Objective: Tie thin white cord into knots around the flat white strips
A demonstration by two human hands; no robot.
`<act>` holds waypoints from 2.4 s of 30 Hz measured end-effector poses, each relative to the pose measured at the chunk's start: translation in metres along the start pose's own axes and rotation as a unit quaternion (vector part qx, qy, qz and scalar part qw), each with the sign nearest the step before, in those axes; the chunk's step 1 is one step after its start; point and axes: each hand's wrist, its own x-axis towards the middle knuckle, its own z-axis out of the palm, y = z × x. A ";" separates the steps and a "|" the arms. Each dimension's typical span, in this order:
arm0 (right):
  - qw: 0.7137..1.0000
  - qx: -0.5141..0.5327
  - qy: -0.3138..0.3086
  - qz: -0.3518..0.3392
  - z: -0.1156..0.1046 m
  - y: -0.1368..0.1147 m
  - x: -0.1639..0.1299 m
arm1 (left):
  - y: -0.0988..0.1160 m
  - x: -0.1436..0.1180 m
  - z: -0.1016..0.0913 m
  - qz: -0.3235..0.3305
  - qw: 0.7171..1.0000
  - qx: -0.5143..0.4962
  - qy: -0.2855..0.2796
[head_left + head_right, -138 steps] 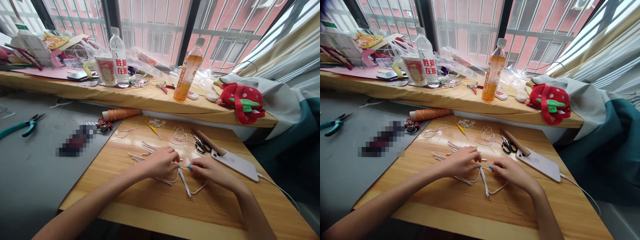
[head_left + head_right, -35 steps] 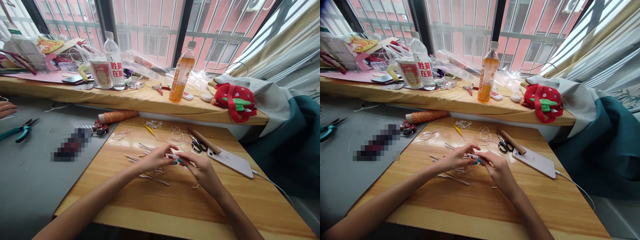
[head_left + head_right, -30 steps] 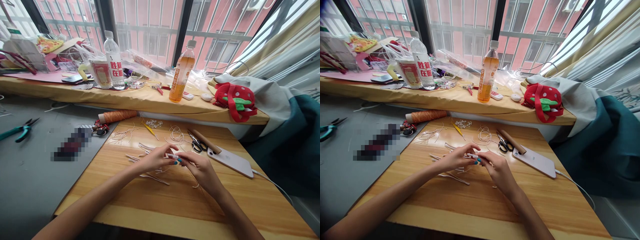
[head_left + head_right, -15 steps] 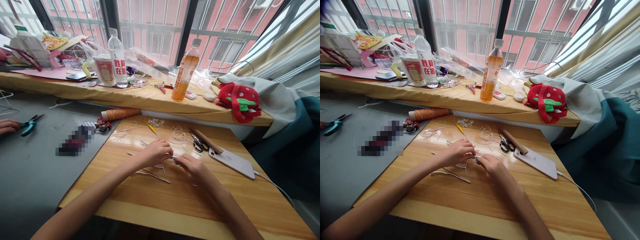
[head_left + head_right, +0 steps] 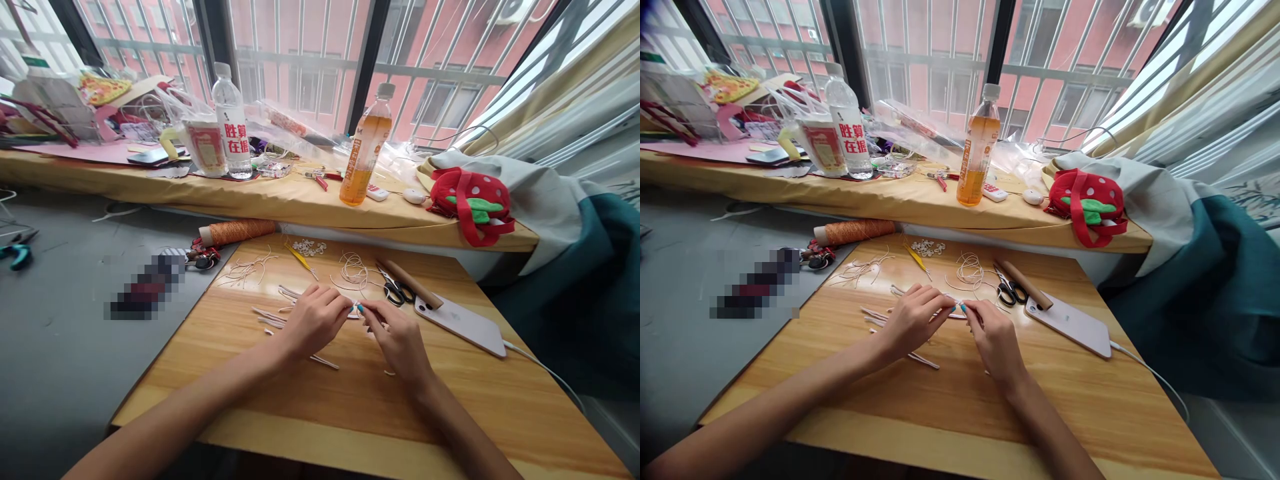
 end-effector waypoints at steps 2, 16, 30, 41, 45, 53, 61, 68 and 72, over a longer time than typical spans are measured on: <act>0.999 0.026 0.005 0.030 0.000 -0.002 0.000 | 0.004 -0.001 0.002 -0.013 0.999 -0.032 0.006; 0.977 0.190 0.003 0.095 -0.005 -0.001 0.000 | 0.005 0.002 0.011 -0.208 0.888 -0.401 -0.083; 0.984 0.155 -0.033 0.077 -0.009 0.001 0.003 | -0.030 0.015 -0.022 -0.105 0.943 -0.306 -0.084; 0.983 0.160 -0.054 0.074 -0.010 -0.001 0.004 | -0.013 0.012 -0.009 -0.080 0.955 -0.284 -0.035; 0.971 0.213 -0.062 0.087 -0.009 -0.001 0.003 | -0.012 0.010 -0.008 -0.070 0.957 -0.280 -0.038; 0.949 0.276 -0.051 0.143 -0.011 -0.003 0.005 | -0.011 0.010 -0.009 -0.055 0.962 -0.266 0.015; 0.929 0.328 -0.051 0.160 -0.011 -0.005 0.006 | -0.008 0.010 -0.011 -0.047 0.958 -0.281 0.014; 0.937 0.314 -0.055 0.143 -0.012 -0.007 0.005 | -0.006 0.009 -0.012 -0.082 0.947 -0.311 -0.001; 0.948 0.287 -0.051 0.127 -0.011 -0.008 0.004 | -0.007 0.009 -0.014 -0.108 0.927 -0.357 -0.029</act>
